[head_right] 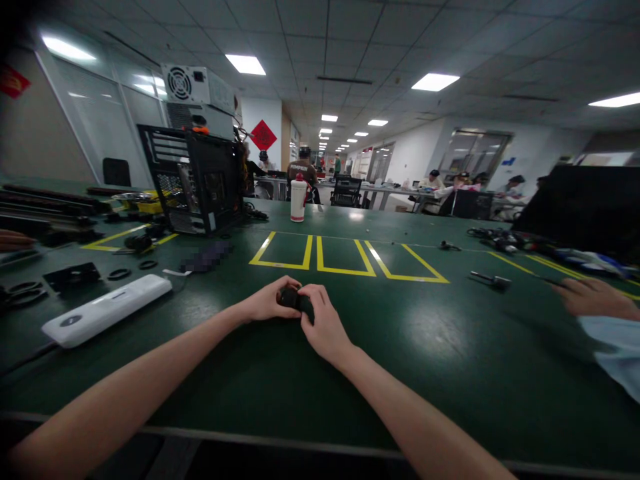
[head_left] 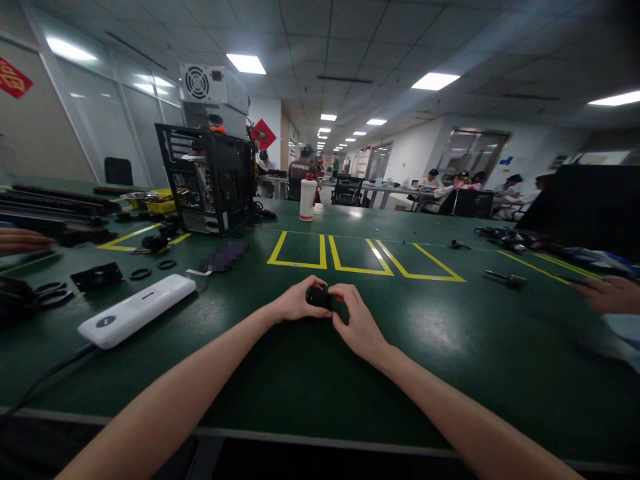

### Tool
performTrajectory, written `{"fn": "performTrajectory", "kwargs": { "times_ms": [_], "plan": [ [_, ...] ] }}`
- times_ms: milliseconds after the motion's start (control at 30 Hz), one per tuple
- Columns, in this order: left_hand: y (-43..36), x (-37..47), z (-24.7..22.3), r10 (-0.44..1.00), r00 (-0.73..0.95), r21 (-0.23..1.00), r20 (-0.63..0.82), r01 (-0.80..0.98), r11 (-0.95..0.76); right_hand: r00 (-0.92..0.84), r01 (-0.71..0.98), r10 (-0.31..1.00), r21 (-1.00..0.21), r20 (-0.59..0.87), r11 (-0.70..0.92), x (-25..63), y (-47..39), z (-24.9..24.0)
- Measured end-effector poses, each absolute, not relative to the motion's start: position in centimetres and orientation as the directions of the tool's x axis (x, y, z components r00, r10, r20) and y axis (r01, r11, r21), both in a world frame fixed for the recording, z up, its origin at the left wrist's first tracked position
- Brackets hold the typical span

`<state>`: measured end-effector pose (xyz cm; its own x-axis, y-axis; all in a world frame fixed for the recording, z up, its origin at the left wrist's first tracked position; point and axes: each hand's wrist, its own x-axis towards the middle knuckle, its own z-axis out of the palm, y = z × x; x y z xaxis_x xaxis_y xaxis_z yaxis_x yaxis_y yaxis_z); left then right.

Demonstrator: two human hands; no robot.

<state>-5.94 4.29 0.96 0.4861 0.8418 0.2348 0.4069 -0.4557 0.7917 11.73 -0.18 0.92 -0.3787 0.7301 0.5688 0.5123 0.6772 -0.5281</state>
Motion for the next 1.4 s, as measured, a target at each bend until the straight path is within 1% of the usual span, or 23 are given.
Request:
{"fn": "performTrajectory", "kwargs": {
  "times_ms": [100, 200, 367, 433, 600, 833, 1000, 1200, 1400],
  "plan": [
    [4.16, -5.92, 1.09, 0.838, 0.492, 0.792, 0.236, 0.402, -0.46, -0.352, 0.504, 0.715, -0.521, 0.604, 0.689, 11.76, -0.29, 0.93],
    [4.04, -5.94, 1.26, 0.827, 0.513, 0.792, 0.231, 0.395, -0.466, -0.328, 0.527, 0.723, -0.517, 0.608, 0.674, 11.76, -0.2, 0.79],
    [4.09, -6.01, 1.25, 0.835, 0.499, 0.791, 0.234, 0.402, -0.462, -0.398, 0.526, 0.768, -0.561, 0.501, 0.639, 11.73, 0.07, 0.61],
    [4.12, -6.07, 1.26, 0.83, 0.51, 0.791, 0.224, 0.403, -0.461, -0.402, 0.533, 0.78, -0.569, 0.48, 0.626, 11.72, -0.03, 0.71],
    [4.18, -6.11, 1.27, 0.832, 0.515, 0.793, 0.208, 0.41, -0.452, -0.392, 0.547, 0.762, -0.536, 0.515, 0.643, 11.81, -0.65, 1.22],
    [4.35, -5.92, 0.91, 0.84, 0.494, 0.799, 0.225, 0.4, -0.449, -0.352, 0.575, 0.745, -0.497, 0.567, 0.65, 11.83, -0.57, 0.97],
    [4.43, -5.83, 0.75, 0.834, 0.492, 0.801, 0.25, 0.378, -0.464, -0.416, 0.595, 0.762, -0.484, 0.497, 0.641, 11.76, -0.41, 0.62],
    [4.33, -5.9, 0.84, 0.845, 0.483, 0.798, 0.232, 0.403, -0.449, -0.384, 0.629, 0.763, -0.458, 0.521, 0.629, 11.75, -0.77, 0.65],
    [4.36, -5.88, 0.79, 0.852, 0.47, 0.801, 0.231, 0.405, -0.441, -0.435, 0.649, 0.774, -0.436, 0.459, 0.623, 11.45, -0.57, 0.51]
  ]
}}
